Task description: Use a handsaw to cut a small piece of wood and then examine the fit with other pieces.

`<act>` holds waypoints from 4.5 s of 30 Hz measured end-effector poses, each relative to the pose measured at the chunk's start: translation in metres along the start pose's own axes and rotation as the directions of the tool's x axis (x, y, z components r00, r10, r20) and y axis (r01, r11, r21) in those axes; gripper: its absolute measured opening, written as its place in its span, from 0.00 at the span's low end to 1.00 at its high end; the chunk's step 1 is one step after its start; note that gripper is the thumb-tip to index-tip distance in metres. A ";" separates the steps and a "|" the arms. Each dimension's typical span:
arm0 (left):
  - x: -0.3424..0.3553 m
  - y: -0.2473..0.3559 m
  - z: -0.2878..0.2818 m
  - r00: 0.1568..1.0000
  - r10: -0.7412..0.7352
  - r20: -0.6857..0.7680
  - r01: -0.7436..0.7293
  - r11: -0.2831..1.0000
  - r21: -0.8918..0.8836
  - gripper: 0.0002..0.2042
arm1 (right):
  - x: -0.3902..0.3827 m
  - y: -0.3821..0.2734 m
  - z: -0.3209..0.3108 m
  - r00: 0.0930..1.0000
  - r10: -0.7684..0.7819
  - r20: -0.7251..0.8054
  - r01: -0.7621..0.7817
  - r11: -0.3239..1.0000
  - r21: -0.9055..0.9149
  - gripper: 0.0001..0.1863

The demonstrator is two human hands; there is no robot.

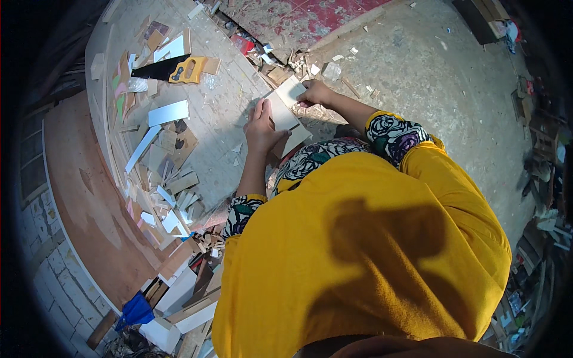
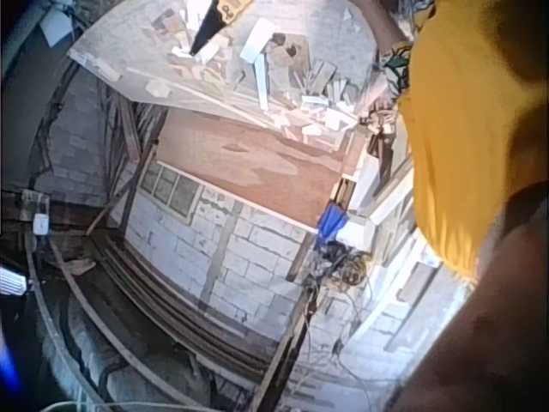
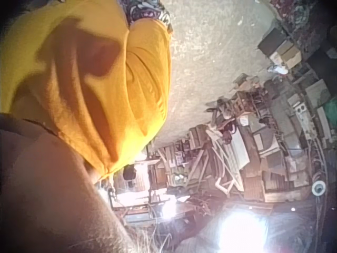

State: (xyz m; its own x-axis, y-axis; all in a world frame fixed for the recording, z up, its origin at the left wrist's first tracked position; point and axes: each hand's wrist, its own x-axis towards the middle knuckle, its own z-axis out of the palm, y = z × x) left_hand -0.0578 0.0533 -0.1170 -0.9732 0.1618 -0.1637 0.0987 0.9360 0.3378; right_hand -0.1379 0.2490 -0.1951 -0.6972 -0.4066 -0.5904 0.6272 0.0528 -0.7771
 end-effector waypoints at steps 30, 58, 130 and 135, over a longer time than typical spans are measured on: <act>-0.008 0.018 -0.007 0.902 0.041 -0.431 -0.128 0.977 -0.173 0.34 | 0.187 -0.137 0.195 0.627 -0.563 0.538 0.284 -0.478 -0.831 0.21; 0.008 0.016 -0.004 0.984 -0.065 0.164 0.034 0.982 0.184 0.50 | -0.233 -0.026 -0.024 0.882 -0.411 -0.231 0.392 0.912 -0.125 0.13; 0.018 0.031 -0.014 0.964 -0.119 0.238 0.036 0.945 0.326 0.42 | -0.206 -0.029 0.077 0.823 -0.528 -0.208 0.457 0.834 -0.308 0.13; 0.022 0.018 0.001 0.977 -0.118 0.176 0.055 0.944 0.325 0.43 | -0.196 -0.034 0.079 0.857 -0.460 -0.233 0.377 0.867 -0.325 0.14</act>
State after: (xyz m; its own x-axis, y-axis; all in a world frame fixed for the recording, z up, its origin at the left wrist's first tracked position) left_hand -0.0772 0.0740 -0.1155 -0.9263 0.1027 -0.3625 0.1068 0.9942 0.0089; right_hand 0.0047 0.2552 -0.0355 -0.9666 -0.1606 -0.1997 0.1685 0.1887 -0.9675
